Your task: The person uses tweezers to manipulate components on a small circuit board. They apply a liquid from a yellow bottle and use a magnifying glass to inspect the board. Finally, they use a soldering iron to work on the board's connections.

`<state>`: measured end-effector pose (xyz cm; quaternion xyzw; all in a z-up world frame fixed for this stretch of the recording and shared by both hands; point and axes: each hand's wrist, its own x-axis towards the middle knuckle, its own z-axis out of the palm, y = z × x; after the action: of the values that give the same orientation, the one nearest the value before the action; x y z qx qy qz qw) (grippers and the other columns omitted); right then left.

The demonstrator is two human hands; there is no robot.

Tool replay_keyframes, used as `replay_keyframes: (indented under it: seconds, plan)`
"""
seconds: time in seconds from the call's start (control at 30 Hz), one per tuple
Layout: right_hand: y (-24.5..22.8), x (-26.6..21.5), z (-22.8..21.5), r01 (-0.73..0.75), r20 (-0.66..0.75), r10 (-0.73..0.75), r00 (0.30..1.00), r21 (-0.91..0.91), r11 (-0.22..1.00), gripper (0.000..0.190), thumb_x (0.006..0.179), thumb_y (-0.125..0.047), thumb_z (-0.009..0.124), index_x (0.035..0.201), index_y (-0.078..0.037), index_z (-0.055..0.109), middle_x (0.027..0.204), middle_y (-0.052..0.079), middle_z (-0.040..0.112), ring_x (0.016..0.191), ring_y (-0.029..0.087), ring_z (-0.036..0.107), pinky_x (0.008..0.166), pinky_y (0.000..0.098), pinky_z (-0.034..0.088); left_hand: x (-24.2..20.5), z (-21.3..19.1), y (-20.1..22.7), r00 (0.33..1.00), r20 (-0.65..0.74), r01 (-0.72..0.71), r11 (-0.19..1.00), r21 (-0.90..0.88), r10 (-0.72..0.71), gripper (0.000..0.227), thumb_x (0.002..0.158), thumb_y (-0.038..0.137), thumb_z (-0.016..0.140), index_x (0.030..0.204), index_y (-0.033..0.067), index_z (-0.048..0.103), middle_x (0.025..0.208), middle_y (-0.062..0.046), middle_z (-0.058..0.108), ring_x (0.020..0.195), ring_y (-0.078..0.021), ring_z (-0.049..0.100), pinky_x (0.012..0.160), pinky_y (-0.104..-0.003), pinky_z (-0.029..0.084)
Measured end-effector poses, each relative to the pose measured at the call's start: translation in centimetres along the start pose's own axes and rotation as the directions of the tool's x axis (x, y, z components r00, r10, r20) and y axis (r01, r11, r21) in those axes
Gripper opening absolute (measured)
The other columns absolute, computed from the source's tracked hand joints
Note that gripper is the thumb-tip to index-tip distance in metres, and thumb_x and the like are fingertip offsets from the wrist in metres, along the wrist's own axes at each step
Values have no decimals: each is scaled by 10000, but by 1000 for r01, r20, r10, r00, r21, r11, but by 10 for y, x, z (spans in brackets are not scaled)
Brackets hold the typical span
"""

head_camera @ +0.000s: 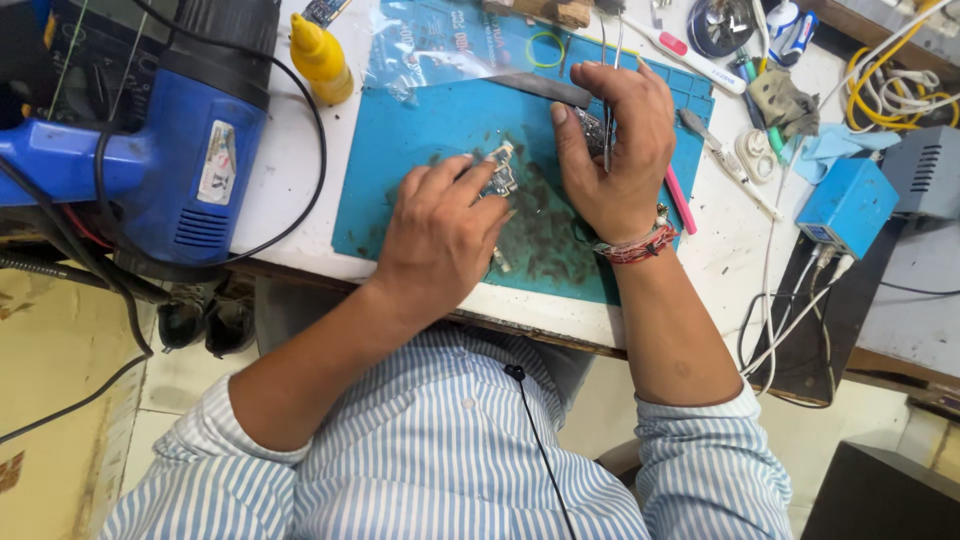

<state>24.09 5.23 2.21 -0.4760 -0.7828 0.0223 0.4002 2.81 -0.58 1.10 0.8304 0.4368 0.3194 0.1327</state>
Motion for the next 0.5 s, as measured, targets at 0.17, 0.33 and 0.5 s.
replay_keyframes:
  seconds: [0.17, 0.33, 0.5]
  plan:
    - [8, -5, -4, -3, -25, 3, 1000, 5, 1000, 281, 1030, -22, 754, 1276, -32, 618, 1199, 100, 742, 1147, 315, 686, 1163, 482, 438, 14, -6, -30, 957, 167, -224, 971, -82, 235, 112, 951, 164, 706, 984, 57, 708, 1303, -134, 692, 1288, -296, 607, 1089, -472, 427]
    - [5, -5, -4, -30, -57, 33, 998, 49, 998, 184, 1136, -7, 627, 1318, -25, 640, 1025, 90, 789, 922, 238, 737, 856, 314, 551, 11, -19, -34, 978, 59, -194, 976, -98, 200, 90, 928, 150, 717, 995, 90, 726, 1259, -94, 715, 1207, -258, 641, 1091, -485, 406]
    - [-10, -8, -8, -118, 93, 99, 991, 223, 968, 235, 1160, -142, 568, 1318, 8, 657, 822, 79, 711, 708, 179, 714, 630, 292, 512, 5, -18, -36, 997, -77, -23, 981, -192, 8, 117, 988, 143, 708, 1072, 68, 738, 1227, -87, 730, 1126, -268, 674, 1040, -437, 428]
